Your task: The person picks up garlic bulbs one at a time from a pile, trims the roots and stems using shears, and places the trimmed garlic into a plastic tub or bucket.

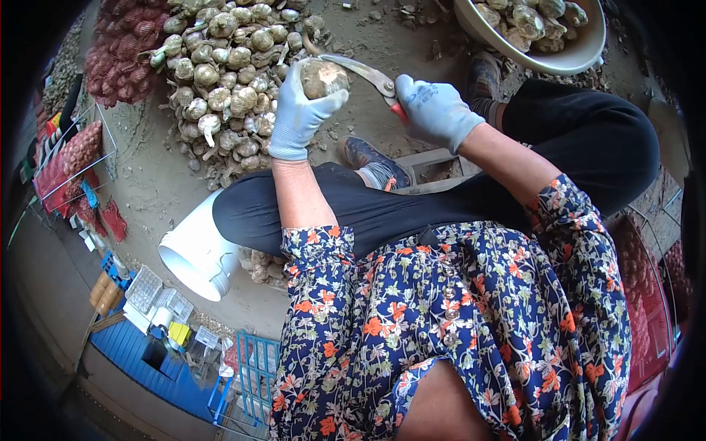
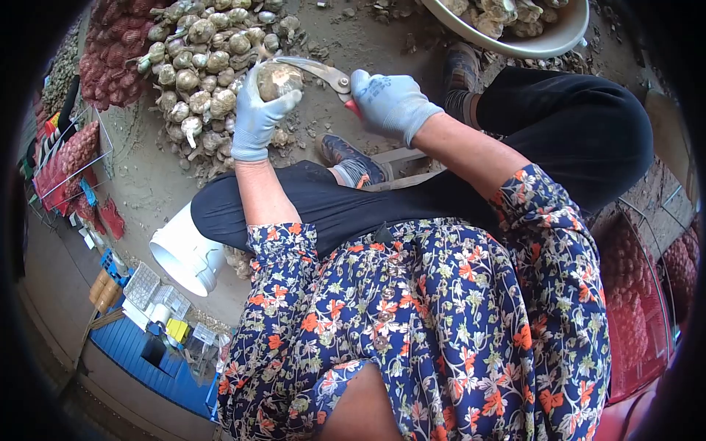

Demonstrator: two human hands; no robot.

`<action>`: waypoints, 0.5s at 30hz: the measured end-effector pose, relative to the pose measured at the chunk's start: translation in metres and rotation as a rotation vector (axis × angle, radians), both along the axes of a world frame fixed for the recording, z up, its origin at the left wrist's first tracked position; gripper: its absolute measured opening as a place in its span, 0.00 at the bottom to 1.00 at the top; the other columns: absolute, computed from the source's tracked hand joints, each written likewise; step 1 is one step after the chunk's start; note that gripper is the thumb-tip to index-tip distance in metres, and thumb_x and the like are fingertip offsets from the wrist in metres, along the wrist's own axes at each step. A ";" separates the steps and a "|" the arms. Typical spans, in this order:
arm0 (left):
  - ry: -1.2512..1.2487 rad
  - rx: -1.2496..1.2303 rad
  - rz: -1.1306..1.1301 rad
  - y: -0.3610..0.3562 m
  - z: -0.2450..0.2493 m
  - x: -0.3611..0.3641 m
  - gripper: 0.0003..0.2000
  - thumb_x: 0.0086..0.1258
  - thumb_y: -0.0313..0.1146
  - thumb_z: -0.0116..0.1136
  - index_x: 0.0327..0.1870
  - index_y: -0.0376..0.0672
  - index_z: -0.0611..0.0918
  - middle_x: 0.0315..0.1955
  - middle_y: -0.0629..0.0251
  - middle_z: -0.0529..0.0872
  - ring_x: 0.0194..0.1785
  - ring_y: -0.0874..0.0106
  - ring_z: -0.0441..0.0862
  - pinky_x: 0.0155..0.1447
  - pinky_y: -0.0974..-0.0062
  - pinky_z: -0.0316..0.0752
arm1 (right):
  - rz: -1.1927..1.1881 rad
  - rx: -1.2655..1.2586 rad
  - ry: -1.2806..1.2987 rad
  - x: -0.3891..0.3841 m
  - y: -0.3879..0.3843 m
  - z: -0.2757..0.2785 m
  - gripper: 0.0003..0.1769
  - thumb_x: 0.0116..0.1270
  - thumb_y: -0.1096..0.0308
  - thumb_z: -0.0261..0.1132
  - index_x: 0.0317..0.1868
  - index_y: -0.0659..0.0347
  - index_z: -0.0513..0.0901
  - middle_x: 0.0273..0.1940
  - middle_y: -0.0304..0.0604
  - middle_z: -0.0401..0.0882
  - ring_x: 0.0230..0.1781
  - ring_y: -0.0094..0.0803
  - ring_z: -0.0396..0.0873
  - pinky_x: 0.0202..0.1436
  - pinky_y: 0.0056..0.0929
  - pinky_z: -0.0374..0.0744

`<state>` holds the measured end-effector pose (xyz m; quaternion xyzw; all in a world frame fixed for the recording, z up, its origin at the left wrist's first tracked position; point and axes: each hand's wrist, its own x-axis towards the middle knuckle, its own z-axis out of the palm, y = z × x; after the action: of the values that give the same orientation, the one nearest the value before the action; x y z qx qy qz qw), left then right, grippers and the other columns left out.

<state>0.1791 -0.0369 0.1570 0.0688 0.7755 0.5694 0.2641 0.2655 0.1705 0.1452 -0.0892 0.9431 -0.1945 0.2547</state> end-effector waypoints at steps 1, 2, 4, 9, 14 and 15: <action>0.007 0.000 -0.036 0.000 -0.002 0.001 0.28 0.49 0.29 0.73 0.53 0.36 0.74 0.41 0.64 0.83 0.42 0.76 0.82 0.50 0.77 0.77 | -0.057 -0.048 -0.077 -0.002 0.002 -0.003 0.21 0.69 0.54 0.57 0.46 0.66 0.72 0.40 0.57 0.82 0.40 0.51 0.83 0.44 0.46 0.78; 0.015 0.001 -0.034 -0.001 -0.001 0.001 0.28 0.49 0.29 0.73 0.53 0.36 0.74 0.41 0.64 0.83 0.42 0.76 0.82 0.50 0.77 0.77 | -0.112 -0.098 -0.152 -0.003 0.003 -0.004 0.20 0.68 0.55 0.58 0.45 0.67 0.71 0.40 0.59 0.82 0.40 0.52 0.83 0.45 0.46 0.78; -0.001 0.021 0.031 -0.004 -0.005 -0.001 0.28 0.50 0.29 0.73 0.53 0.36 0.73 0.41 0.64 0.83 0.43 0.76 0.81 0.50 0.77 0.77 | -0.200 -0.154 -0.161 0.005 0.005 -0.010 0.18 0.61 0.62 0.62 0.45 0.66 0.71 0.40 0.60 0.82 0.42 0.52 0.82 0.46 0.44 0.79; 0.053 0.043 0.017 -0.006 -0.014 0.002 0.28 0.50 0.29 0.73 0.54 0.37 0.74 0.45 0.67 0.82 0.47 0.78 0.79 0.53 0.78 0.75 | -0.174 -0.141 0.104 0.019 0.001 0.002 0.21 0.62 0.58 0.62 0.49 0.63 0.70 0.43 0.55 0.79 0.46 0.49 0.80 0.48 0.48 0.75; 0.015 -0.033 -0.094 -0.009 -0.009 0.006 0.34 0.44 0.26 0.73 0.56 0.36 0.72 0.46 0.62 0.81 0.49 0.74 0.79 0.55 0.76 0.76 | -0.008 0.023 0.078 0.014 0.004 0.007 0.23 0.65 0.52 0.60 0.50 0.62 0.71 0.44 0.51 0.78 0.45 0.44 0.80 0.46 0.48 0.72; 0.004 -0.031 -0.118 -0.009 -0.009 0.005 0.34 0.44 0.27 0.72 0.57 0.35 0.72 0.47 0.63 0.81 0.50 0.75 0.79 0.56 0.76 0.75 | 0.021 0.039 0.048 0.015 0.003 0.008 0.23 0.66 0.52 0.60 0.50 0.62 0.71 0.43 0.51 0.78 0.44 0.44 0.81 0.45 0.48 0.73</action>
<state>0.1841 -0.0461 0.1479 0.1114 0.7794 0.5406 0.2965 0.2800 0.1734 0.1533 -0.0988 0.9516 -0.1710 0.2355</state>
